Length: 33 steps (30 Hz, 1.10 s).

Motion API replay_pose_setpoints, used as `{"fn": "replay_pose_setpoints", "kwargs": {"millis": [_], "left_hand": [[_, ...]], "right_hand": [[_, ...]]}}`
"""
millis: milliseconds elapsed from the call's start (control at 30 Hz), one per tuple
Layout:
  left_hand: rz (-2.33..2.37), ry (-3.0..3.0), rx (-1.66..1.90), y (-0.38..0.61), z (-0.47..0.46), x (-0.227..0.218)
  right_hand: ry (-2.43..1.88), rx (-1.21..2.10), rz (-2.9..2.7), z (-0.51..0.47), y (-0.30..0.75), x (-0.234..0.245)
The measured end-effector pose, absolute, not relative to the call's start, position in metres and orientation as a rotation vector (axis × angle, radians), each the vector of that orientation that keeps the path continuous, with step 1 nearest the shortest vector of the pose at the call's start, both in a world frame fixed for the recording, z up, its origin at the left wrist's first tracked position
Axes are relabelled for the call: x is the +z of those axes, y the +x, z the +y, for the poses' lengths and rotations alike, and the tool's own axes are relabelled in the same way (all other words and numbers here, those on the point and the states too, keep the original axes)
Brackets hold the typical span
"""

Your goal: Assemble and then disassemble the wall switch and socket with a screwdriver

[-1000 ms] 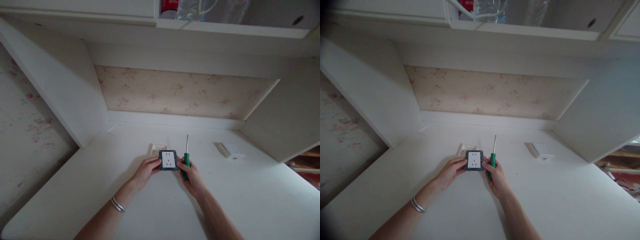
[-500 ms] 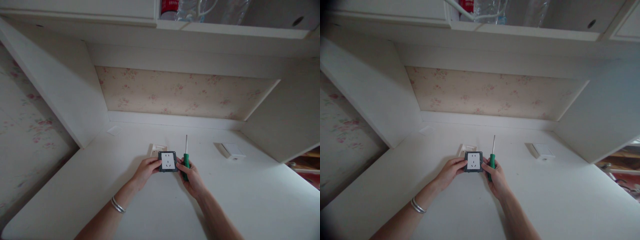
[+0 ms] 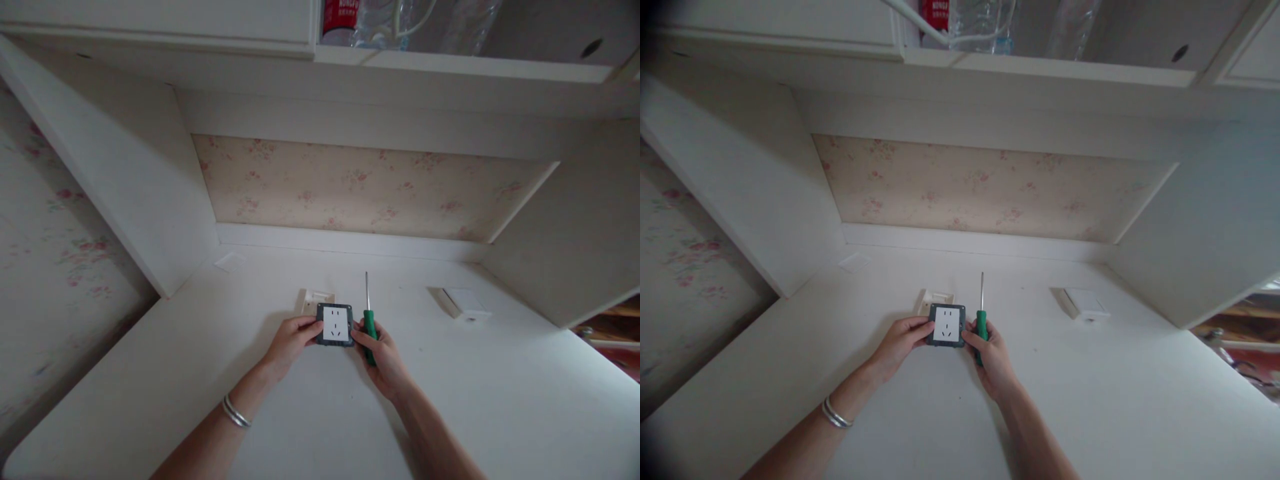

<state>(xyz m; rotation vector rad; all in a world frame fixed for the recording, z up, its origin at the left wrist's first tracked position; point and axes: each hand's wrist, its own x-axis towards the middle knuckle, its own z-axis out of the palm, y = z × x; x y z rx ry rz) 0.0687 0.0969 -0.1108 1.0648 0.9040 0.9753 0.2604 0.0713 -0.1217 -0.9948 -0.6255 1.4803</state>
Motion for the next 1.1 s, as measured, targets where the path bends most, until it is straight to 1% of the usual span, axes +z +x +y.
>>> {"fn": "replay_pose_setpoints", "kwargs": {"millis": [433,867,1100], "left_hand": [[0.892,1.042,0.99,0.068,0.098,-0.115],[0.89,0.975,1.006,0.068,0.101,-0.119],[0.765,0.934,1.027,0.069,0.104,-0.127]], "right_hand": [[-1.068,1.467,-0.652,0.073,0.26,-0.125],[-1.016,1.493,-0.665,0.073,0.26,-0.126],[-1.003,1.509,-0.568,0.072,0.262,-0.121]]}}
